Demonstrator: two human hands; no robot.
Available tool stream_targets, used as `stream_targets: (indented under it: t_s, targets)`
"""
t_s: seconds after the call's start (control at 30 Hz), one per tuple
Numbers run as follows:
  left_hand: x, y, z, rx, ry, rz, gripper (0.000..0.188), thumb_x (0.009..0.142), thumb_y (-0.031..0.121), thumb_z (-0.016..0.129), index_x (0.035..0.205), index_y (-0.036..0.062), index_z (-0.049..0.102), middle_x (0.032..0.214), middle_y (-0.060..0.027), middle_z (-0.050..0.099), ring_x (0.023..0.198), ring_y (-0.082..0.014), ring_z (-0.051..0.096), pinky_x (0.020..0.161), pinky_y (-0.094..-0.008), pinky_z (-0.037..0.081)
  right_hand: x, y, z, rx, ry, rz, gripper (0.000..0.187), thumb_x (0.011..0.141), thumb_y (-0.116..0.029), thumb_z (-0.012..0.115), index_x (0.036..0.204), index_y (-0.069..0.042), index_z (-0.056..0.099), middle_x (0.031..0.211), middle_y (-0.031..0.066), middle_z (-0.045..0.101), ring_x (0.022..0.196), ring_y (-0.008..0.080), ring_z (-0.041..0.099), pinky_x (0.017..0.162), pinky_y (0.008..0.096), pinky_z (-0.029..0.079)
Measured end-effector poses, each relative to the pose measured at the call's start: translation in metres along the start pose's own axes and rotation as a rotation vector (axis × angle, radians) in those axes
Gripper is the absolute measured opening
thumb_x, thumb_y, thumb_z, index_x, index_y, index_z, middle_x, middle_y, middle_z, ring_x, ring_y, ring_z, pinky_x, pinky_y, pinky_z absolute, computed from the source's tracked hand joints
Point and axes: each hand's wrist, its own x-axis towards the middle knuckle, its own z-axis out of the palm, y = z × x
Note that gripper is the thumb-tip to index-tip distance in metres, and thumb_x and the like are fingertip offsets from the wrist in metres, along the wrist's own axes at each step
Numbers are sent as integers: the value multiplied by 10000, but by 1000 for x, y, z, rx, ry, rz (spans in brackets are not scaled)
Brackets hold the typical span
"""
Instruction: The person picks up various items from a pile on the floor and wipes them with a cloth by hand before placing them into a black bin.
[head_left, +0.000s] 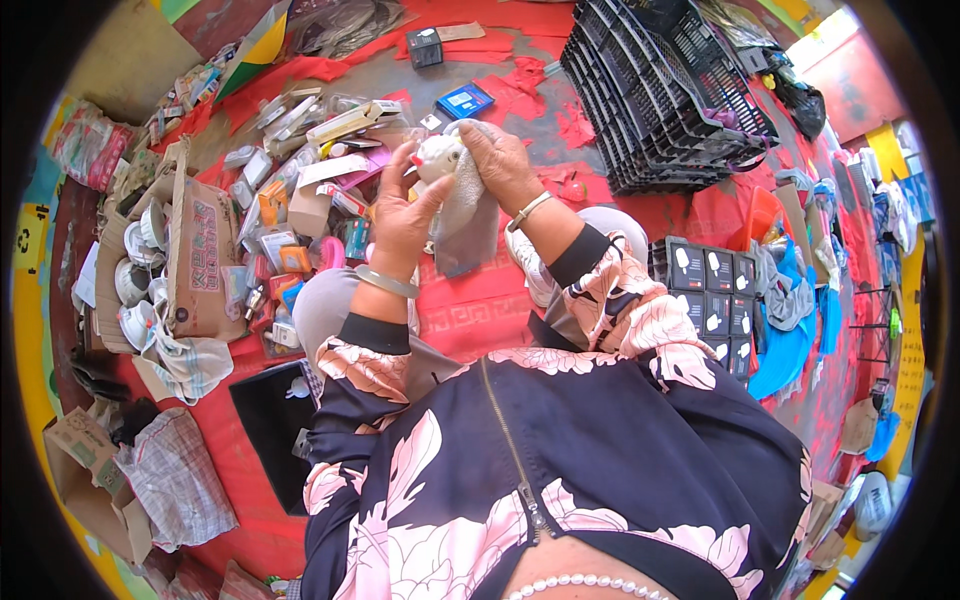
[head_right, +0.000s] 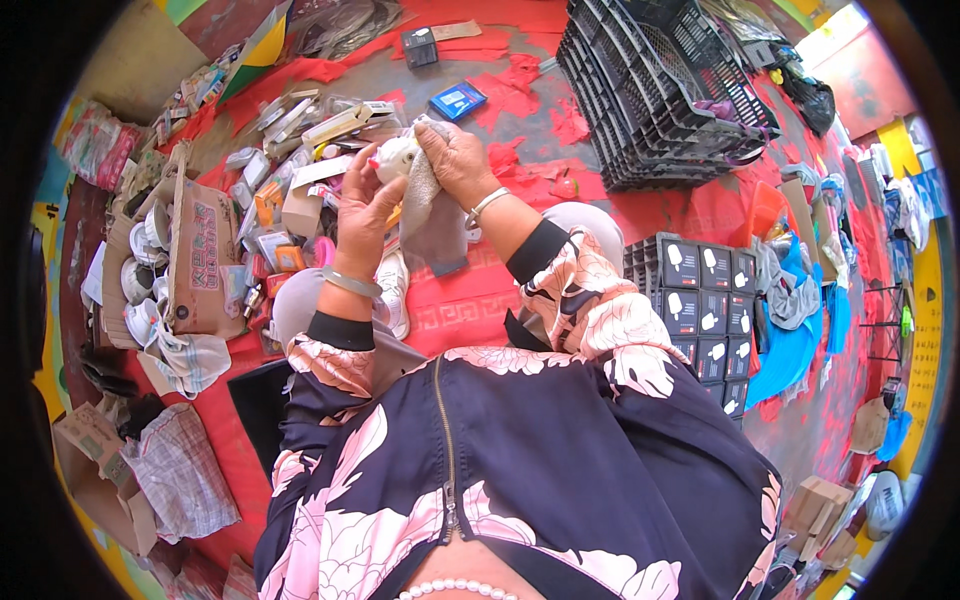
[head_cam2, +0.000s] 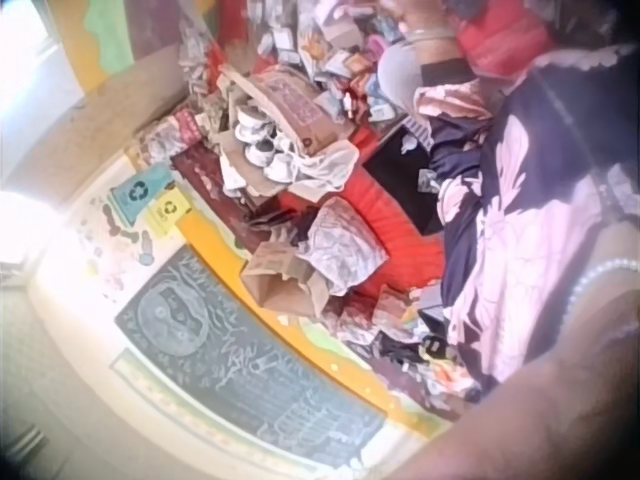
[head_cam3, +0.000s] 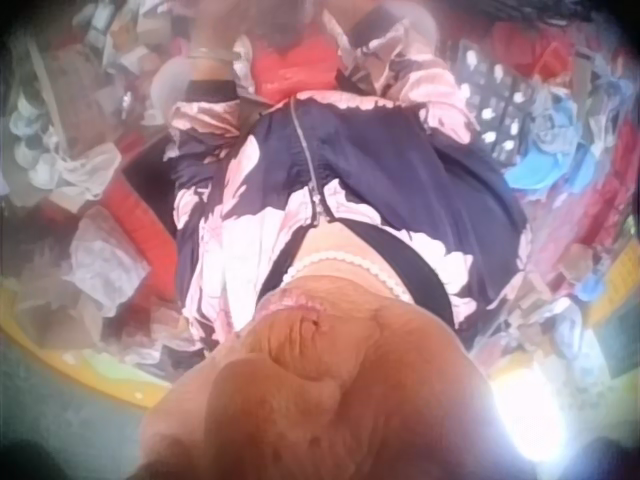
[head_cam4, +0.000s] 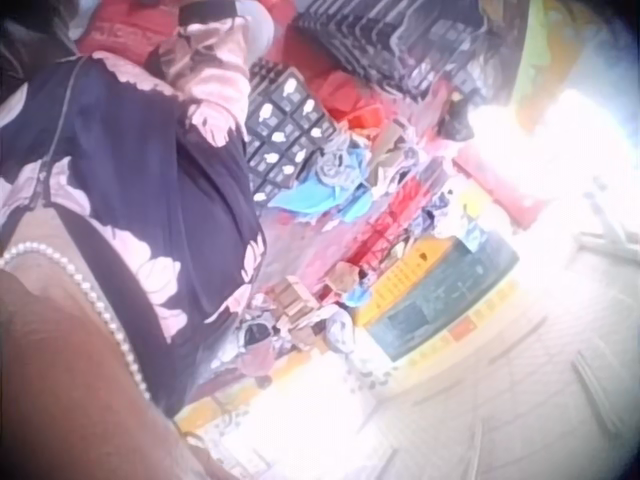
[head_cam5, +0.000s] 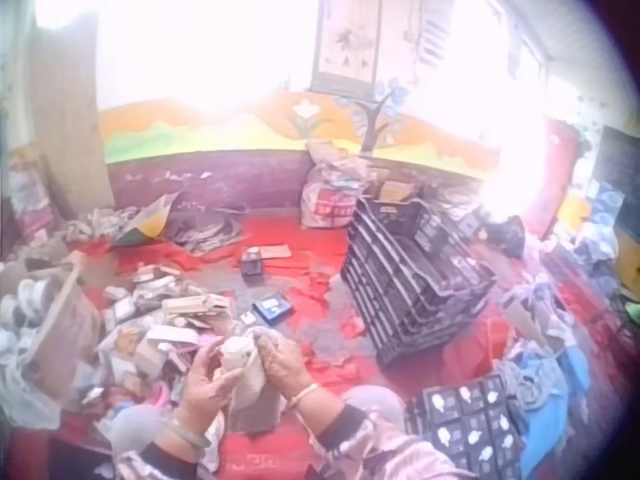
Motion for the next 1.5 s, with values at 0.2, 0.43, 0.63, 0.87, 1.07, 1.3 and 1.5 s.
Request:
stream_targets:
  t_s: [0.2,0.43,0.63,0.87,1.07,1.3,1.5]
  targets:
    - [0,-6,-5,-165,-130,-8,486,835,-5,571,1276,89,390,1155,-80,523,1043,-187,536,873,-310,460,0,1,-3,-78,46,-22,444,909,-402,486,845,14,627,699,24,600,665,84,487,621,261,430]
    - [6,7,-18,-574,5,-126,360,842,13,560,1169,79,426,1139,-91,526,1005,-232,556,838,-346,482,14,-16,-31,191,263,32,547,897,-512,419,987,-7,608,850,42,599,746,110,562,692,239,468]
    - [4,9,-7,-482,-109,-207,332,850,82,584,1157,44,466,1084,-74,561,955,-194,571,823,-321,483,5,-32,-15,-493,46,-693,380,927,-369,418,1065,-54,580,1043,92,605,985,227,561,908,338,401]
    - [-2,0,-5,-549,-94,-222,357,882,250,559,1169,51,489,1101,-54,563,972,-152,552,820,-305,457,-13,-21,10,-986,-220,-766,426,881,-363,480,1209,-92,507,1186,127,536,1190,283,442,1022,427,280]
    - [18,-1,-42,-640,183,-116,475,851,355,576,1207,58,470,1144,-82,549,1051,-217,527,904,-327,437,-29,-17,21,-1088,-382,-869,343,826,-257,562,1129,-96,567,1191,96,532,1178,267,450,995,395,323]
    - [14,12,-39,-703,73,-127,469,806,401,621,1117,67,510,1070,-88,582,980,-236,543,867,-368,447,2,-13,-17,-100,151,-198,270,904,-219,467,953,-13,634,911,95,642,808,191,613,710,291,483]
    - [7,7,-12,-610,-35,-247,554,819,436,598,1205,65,450,1127,-45,536,999,-188,509,903,-351,370,-5,-17,5,210,-52,-127,447,926,-341,462,1233,-17,476,1081,88,576,921,125,554,817,253,447]
